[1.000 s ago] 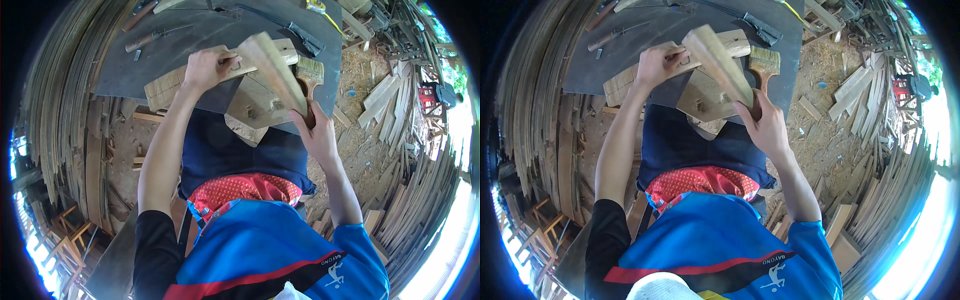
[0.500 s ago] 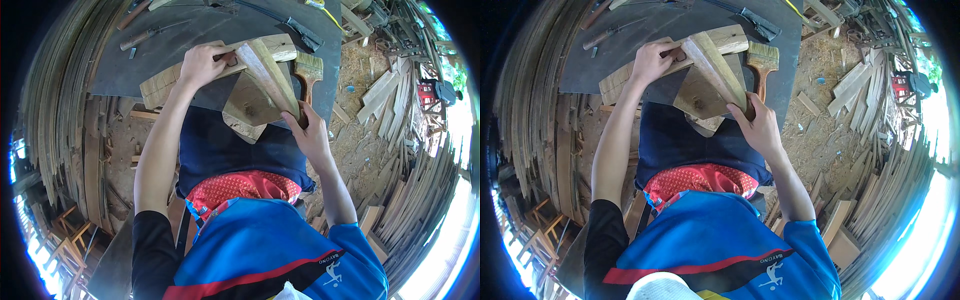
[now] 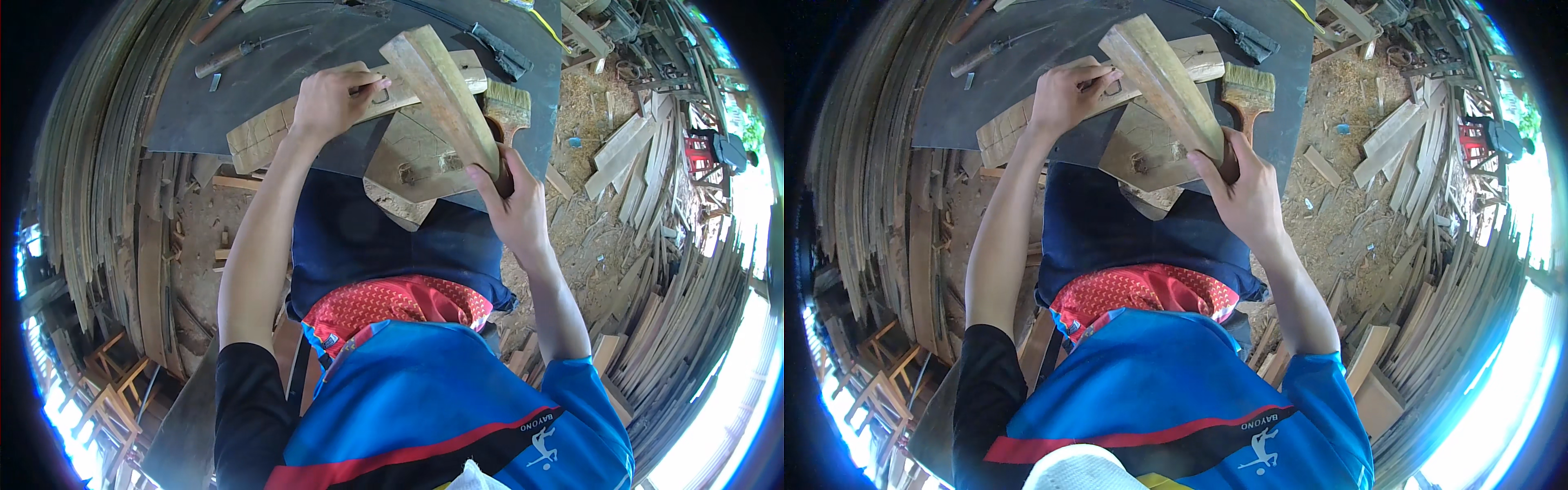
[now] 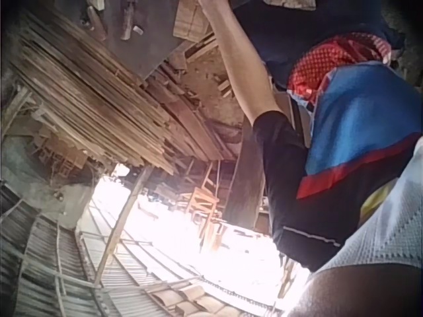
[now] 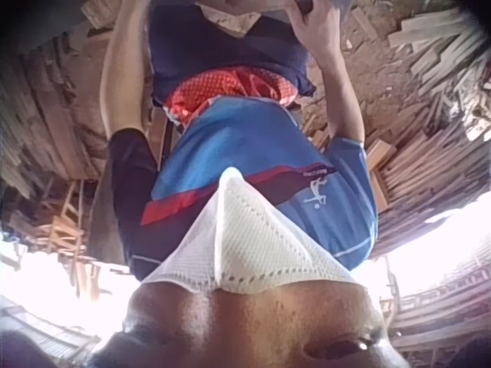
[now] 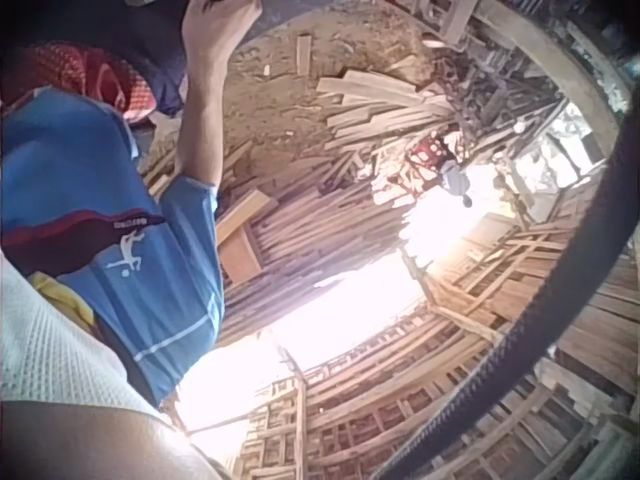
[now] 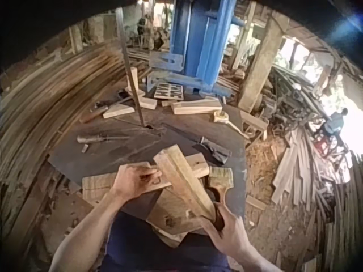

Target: The person uses a brush to clean a small wooden piece, then picks up a chisel and a wooden mallet to carve letters into a larger wooden plank on a workbench. The person repeatedly strikes the chisel with the mallet to form the letters.

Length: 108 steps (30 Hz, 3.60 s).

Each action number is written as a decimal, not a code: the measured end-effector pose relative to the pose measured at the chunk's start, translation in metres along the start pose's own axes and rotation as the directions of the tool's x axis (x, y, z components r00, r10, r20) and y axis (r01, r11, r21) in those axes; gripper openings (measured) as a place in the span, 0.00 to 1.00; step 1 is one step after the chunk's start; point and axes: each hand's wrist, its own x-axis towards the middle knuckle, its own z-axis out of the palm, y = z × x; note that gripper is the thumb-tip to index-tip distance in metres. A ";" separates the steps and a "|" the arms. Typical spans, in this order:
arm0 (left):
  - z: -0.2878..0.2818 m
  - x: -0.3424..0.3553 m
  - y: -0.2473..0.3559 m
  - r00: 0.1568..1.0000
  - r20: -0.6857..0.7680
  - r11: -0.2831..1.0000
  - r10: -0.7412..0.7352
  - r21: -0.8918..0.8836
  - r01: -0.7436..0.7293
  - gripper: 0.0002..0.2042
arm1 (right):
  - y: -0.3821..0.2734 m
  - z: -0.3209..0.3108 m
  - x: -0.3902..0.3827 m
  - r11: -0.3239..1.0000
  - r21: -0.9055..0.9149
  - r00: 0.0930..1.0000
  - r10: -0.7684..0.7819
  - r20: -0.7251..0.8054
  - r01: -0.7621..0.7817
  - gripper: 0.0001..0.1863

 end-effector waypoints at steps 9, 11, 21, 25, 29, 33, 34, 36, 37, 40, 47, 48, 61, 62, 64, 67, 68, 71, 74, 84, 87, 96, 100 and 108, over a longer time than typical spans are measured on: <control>0.003 0.001 -0.004 0.998 -0.034 0.999 0.048 0.025 -0.047 0.09 | 0.019 0.003 0.004 0.994 0.004 0.992 0.107 0.061 -0.107 0.25; 0.003 -0.001 -0.002 0.995 -0.071 0.997 0.064 0.040 -0.062 0.10 | 0.017 0.001 0.002 0.991 0.012 0.989 0.130 0.074 -0.131 0.25; 0.007 -0.009 0.006 0.991 -0.031 0.991 -0.129 0.023 0.130 0.13 | 0.011 -0.003 0.006 0.995 0.008 0.993 0.096 0.070 -0.097 0.26; 0.007 -0.010 0.005 0.991 -0.042 0.992 -0.123 -0.020 0.123 0.12 | 0.014 0.000 0.006 0.995 -0.002 0.993 0.097 0.069 -0.097 0.26; 0.005 -0.010 0.005 0.997 -0.022 0.997 -0.075 -0.015 0.074 0.12 | 0.019 0.004 0.005 0.994 -0.004 0.991 0.108 0.083 -0.108 0.26; 0.006 -0.012 0.005 0.998 -0.039 0.998 -0.058 -0.018 0.057 0.10 | 0.021 0.005 0.005 0.999 -0.022 0.996 0.050 0.074 -0.049 0.26; 0.007 -0.013 0.005 0.997 -0.059 0.999 -0.050 -0.018 0.049 0.10 | 0.020 0.006 0.005 0.999 -0.027 0.998 0.024 0.065 -0.022 0.26; 0.007 -0.014 0.006 0.997 -0.064 0.999 -0.041 -0.009 0.040 0.09 | 0.015 0.005 0.005 0.997 -0.072 0.998 0.025 0.063 -0.021 0.26; 0.006 -0.014 0.007 0.998 -0.050 0.999 -0.040 0.000 0.040 0.09 | 0.014 0.004 0.005 0.995 -0.094 0.998 0.026 0.063 -0.020 0.27; 0.006 -0.015 0.008 0.998 -0.069 0.999 -0.004 0.049 0.008 0.08 | 0.026 0.014 0.001 0.970 -0.163 0.978 -0.193 -0.075 0.179 0.27; 0.008 -0.016 0.008 0.995 -0.091 0.996 0.034 0.087 -0.026 0.07 | 0.022 0.003 -0.005 0.972 -0.199 0.989 -0.138 -0.058 0.124 0.27; 0.009 -0.016 0.006 0.992 -0.113 0.996 0.052 0.080 -0.043 0.07 | 0.024 0.002 -0.005 0.960 -0.251 0.990 -0.139 -0.026 0.129 0.27; 0.009 -0.014 0.004 0.990 -0.127 0.997 0.065 0.052 -0.059 0.06 | 0.016 -0.007 -0.006 0.969 -0.224 0.993 -0.116 -0.024 0.107 0.23; 0.009 -0.014 0.003 0.991 -0.111 0.996 0.072 0.059 -0.066 0.07 | 0.012 -0.009 -0.008 0.979 -0.163 0.990 -0.134 -0.053 0.123 0.23; 0.008 -0.011 0.007 0.989 -0.148 0.999 -0.031 -0.040 0.025 0.07 | 0.009 -0.012 -0.010 0.991 -0.130 0.999 -0.027 -0.034 0.023 0.22; 0.002 -0.007 0.002 0.975 -0.155 0.977 -0.160 -0.167 0.134 0.10 | 0.015 -0.010 -0.010 0.995 -0.050 0.996 0.081 -0.024 -0.083 0.22; 0.002 -0.008 0.005 0.981 -0.113 0.982 -0.159 -0.119 0.145 0.10 | 0.019 -0.009 -0.012 0.994 -0.027 0.994 0.103 -0.020 -0.104 0.22; 0.002 -0.008 0.009 0.989 -0.047 0.990 -0.141 -0.007 0.140 0.11 | 0.026 -0.002 -0.016 0.992 0.016 0.992 0.126 -0.019 -0.126 0.22; 0.006 -0.010 0.007 0.994 -0.066 0.996 -0.082 0.012 0.083 0.14 | 0.022 -0.001 -0.019 0.986 0.006 0.986 0.164 0.005 -0.164 0.23; 0.006 -0.011 0.008 0.996 -0.086 0.997 -0.036 0.069 0.042 0.11 | 0.013 0.000 -0.016 0.995 -0.075 0.998 0.068 0.015 -0.067 0.23; 0.005 -0.011 0.009 0.995 -0.097 0.997 -0.006 0.074 0.014 0.10 | 0.011 0.002 -0.015 0.996 -0.067 0.998 0.060 0.010 -0.059 0.24; 0.007 -0.015 0.008 0.990 -0.118 0.991 0.076 0.116 -0.062 0.09 | 0.012 0.009 -0.019 0.988 -0.122 0.988 -0.110 -0.105 0.097 0.24; 0.016 -0.017 -0.003 0.965 -0.191 0.973 0.177 0.182 -0.143 0.07 | 0.013 0.000 -0.016 0.966 -0.256 0.999 -0.034 0.018 0.038 0.22; 0.010 -0.016 0.005 0.991 -0.124 0.992 0.053 0.121 -0.037 0.09 | 0.015 0.000 -0.013 0.958 -0.279 0.997 -0.071 -0.026 0.061 0.24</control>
